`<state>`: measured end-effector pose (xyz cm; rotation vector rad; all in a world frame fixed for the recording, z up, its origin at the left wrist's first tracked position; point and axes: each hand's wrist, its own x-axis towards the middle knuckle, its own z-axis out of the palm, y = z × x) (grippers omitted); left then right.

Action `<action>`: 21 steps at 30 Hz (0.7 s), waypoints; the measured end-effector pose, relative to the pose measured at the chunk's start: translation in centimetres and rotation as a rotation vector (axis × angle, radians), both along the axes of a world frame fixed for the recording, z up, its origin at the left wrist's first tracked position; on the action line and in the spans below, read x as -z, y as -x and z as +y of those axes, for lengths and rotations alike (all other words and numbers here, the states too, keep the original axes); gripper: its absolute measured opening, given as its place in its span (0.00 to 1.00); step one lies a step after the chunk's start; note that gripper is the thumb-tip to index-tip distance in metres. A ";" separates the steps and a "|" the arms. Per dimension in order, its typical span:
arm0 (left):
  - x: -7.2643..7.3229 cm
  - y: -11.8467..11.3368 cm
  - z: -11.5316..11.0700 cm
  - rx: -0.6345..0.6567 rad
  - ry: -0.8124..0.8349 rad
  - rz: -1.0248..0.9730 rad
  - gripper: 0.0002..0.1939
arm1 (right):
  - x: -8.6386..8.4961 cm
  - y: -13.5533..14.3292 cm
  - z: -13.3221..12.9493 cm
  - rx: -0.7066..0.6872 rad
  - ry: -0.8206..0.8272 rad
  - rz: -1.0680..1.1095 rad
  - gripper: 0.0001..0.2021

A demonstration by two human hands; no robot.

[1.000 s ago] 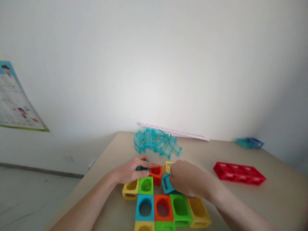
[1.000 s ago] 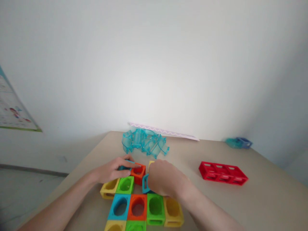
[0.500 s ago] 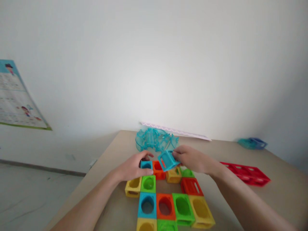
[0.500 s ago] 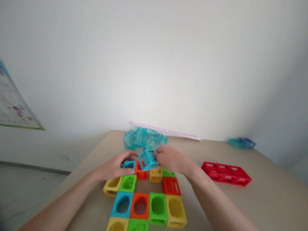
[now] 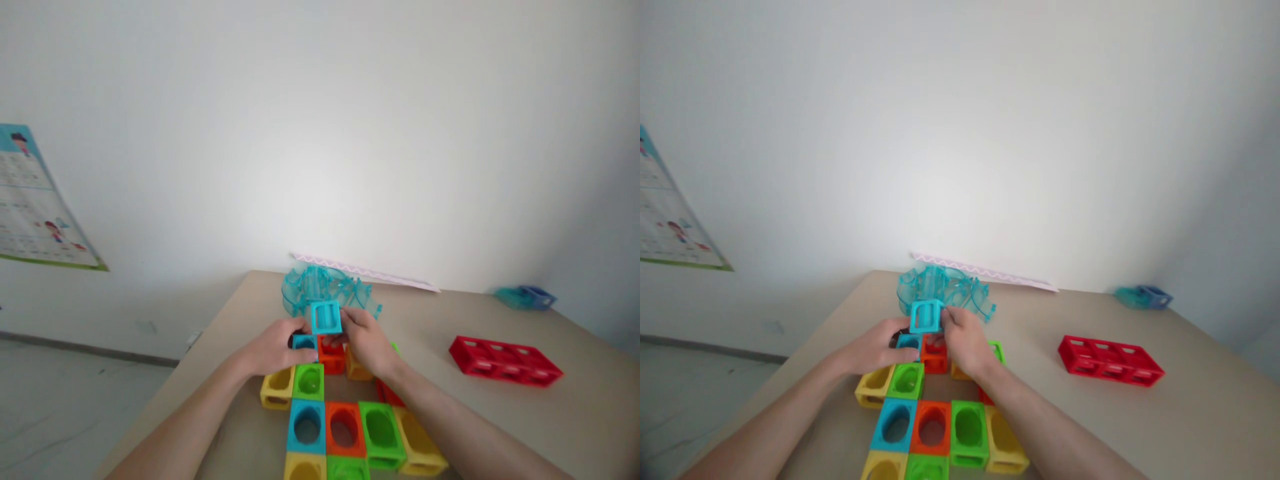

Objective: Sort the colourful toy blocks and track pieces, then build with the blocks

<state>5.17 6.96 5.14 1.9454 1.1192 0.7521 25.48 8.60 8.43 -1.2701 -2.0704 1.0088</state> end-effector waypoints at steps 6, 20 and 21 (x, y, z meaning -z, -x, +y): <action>0.2 -0.1 0.2 0.046 0.044 -0.115 0.16 | 1.9 0.3 0.6 0.016 0.110 0.144 0.18; 0.5 -0.8 1.3 -0.373 -0.016 -0.612 0.07 | 2.0 0.1 0.4 0.037 -0.054 0.102 0.18; 0.3 -0.8 1.3 -0.419 -0.004 -0.684 0.06 | 1.9 0.1 0.3 0.041 -0.083 0.076 0.18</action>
